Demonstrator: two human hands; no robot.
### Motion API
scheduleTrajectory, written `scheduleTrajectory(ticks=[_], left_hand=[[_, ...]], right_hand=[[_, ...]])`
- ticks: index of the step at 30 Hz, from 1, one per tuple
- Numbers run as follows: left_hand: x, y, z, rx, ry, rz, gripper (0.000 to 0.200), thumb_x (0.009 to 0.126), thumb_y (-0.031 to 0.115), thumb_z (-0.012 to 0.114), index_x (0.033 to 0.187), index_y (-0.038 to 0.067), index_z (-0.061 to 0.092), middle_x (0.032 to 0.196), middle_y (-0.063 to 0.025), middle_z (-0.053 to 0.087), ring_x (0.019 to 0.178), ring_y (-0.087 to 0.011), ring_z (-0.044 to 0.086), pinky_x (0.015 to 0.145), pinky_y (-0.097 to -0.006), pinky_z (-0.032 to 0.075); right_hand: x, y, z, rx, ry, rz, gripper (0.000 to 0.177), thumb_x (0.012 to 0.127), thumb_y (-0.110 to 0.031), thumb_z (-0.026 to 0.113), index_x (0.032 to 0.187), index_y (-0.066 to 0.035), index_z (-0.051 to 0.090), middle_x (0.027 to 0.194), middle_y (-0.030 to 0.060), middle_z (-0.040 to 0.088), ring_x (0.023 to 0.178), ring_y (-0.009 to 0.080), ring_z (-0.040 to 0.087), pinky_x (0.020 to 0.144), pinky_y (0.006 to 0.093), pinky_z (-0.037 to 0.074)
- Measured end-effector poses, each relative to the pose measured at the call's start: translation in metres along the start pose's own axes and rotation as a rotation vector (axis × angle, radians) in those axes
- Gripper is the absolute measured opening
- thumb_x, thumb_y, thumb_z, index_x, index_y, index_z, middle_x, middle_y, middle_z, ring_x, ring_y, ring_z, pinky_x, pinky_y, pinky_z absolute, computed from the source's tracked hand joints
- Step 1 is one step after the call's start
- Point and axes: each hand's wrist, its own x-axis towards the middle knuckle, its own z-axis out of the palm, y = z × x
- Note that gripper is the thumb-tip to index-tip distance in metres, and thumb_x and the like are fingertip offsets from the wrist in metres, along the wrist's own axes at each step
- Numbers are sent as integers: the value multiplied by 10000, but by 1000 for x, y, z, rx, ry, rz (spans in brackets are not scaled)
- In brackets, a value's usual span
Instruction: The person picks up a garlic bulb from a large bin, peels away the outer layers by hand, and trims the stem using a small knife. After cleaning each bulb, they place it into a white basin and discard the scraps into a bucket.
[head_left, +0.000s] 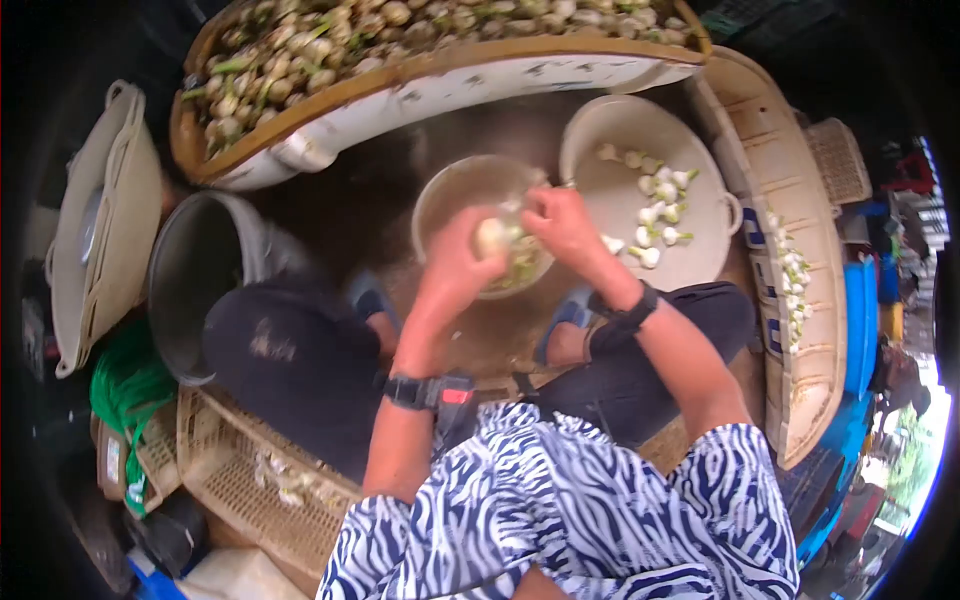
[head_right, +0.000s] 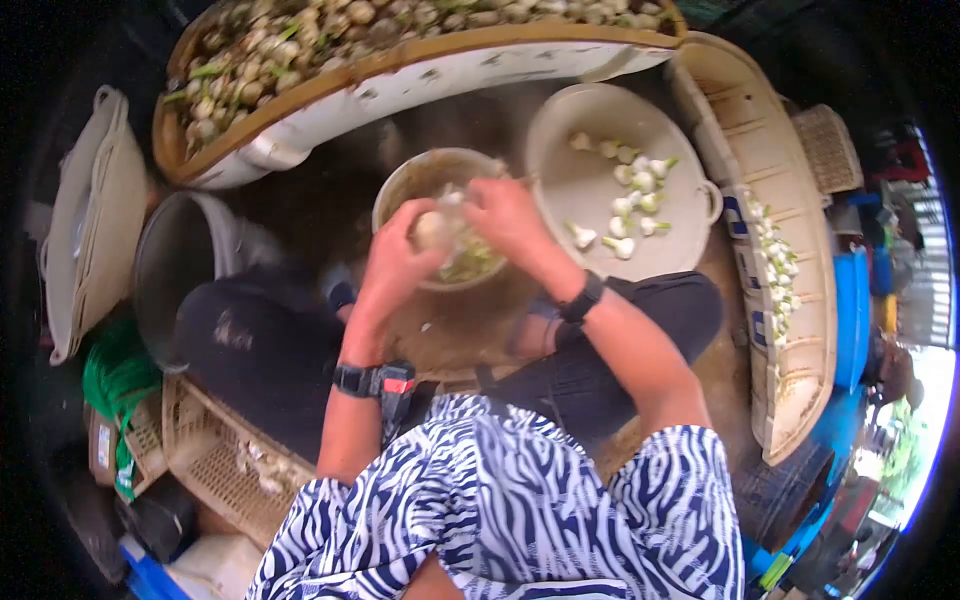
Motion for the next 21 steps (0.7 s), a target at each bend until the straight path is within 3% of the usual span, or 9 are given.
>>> scheduleTrajectory(ticks=[3,4,8,10,12,14,16,19,21], left_hand=[[-3,0,4,-13,109,15,589,690,61,603,1269,47,493,1196,-147,579,1122,-262,551,960,-345,421],[-1,3,4,-64,99,-22,604,696,47,580,1292,31,481,1222,-141,570,1134,-248,544,967,-341,415],[13,-21,20,-489,141,-371,397,807,82,571,1192,-15,552,1008,-77,624,854,-149,595,687,-259,499],[14,-33,19,-525,61,-424,350,807,93,594,1135,-25,565,939,-59,615,801,-114,574,607,-234,476],[16,-41,18,-320,88,-294,349,788,83,606,1116,-30,563,928,-67,620,791,-141,580,627,-258,481],[18,-42,16,-123,107,-173,349,770,73,617,1097,-36,561,917,-74,625,781,-168,586,647,-282,487],[17,-27,12,183,216,148,393,725,35,611,1106,-37,550,935,-104,620,818,-230,590,741,-324,486],[11,-25,18,85,144,287,447,688,-16,553,1135,-22,548,1038,-138,603,918,-257,580,860,-335,453],[4,-14,25,-41,80,221,454,714,0,500,1165,-31,533,1109,-141,588,982,-238,566,903,-335,435]], right_hand=[[10,31,5,-15,-234,-114,279,790,-259,655,964,-41,661,925,145,638,819,262,604,731,365,502],[9,21,9,253,-216,-26,286,765,-267,671,954,-53,662,931,139,642,824,280,610,742,368,500],[-4,-5,20,1,246,-270,125,661,-173,600,693,-52,594,711,138,593,702,329,602,618,444,472],[-14,-18,15,-186,203,-239,112,684,-151,590,703,-41,586,710,156,585,699,351,604,601,446,477],[-20,-19,18,-163,240,-283,111,699,-130,589,715,-22,573,710,170,587,695,369,601,610,460,470],[-18,-22,22,-49,312,-65,105,708,-116,590,730,-17,562,707,180,586,703,368,601,620,476,459],[-7,-13,29,-1,368,-10,135,703,-121,599,734,7,571,714,200,591,710,389,596,640,479,455],[7,3,25,368,202,313,170,683,-108,566,757,33,627,746,237,626,719,336,636,653,421,478],[7,6,22,373,180,239,168,689,-102,569,773,33,622,742,229,623,711,301,633,655,409,477]])
